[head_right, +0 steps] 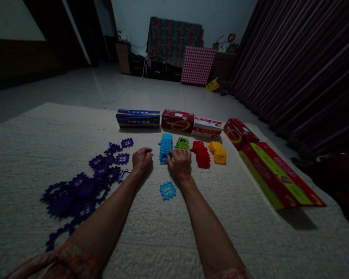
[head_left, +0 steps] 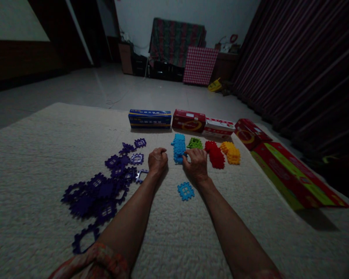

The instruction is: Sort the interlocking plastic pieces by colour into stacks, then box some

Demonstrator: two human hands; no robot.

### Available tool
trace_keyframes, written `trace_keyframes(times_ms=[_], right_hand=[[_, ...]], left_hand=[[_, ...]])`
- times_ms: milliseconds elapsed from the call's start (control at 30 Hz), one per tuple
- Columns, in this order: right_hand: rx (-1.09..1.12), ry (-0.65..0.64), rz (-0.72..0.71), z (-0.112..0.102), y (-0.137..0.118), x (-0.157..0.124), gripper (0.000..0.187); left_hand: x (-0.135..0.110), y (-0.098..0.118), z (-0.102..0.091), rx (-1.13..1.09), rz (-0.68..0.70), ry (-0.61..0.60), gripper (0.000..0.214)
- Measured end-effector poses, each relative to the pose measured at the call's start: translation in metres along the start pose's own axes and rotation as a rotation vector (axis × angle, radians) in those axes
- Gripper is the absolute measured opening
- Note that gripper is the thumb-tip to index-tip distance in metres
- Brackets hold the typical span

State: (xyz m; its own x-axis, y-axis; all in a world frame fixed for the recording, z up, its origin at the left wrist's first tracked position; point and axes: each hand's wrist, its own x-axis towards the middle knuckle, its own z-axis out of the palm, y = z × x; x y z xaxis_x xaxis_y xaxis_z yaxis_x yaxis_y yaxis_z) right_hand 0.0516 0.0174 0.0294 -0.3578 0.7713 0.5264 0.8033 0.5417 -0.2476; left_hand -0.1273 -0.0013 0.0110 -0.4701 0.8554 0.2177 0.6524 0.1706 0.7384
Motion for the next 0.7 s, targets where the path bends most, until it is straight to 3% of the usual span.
trace_keyframes(times_ms=[433, 700], right_hand=[[-0.016, 0.029, -0.022, 0.0025, 0.0000, -0.0001, 0.015], [0.046, 0.140, -0.096, 0.0019, 0.0005, -0.0012, 0.011]], left_hand=[[-0.0008, 0.0022, -0.0021, 0.020, 0.003, -0.005, 0.035], [-0.0008, 0.0019, -0.0023, 0.033, -0.009, -0.031, 0.036]])
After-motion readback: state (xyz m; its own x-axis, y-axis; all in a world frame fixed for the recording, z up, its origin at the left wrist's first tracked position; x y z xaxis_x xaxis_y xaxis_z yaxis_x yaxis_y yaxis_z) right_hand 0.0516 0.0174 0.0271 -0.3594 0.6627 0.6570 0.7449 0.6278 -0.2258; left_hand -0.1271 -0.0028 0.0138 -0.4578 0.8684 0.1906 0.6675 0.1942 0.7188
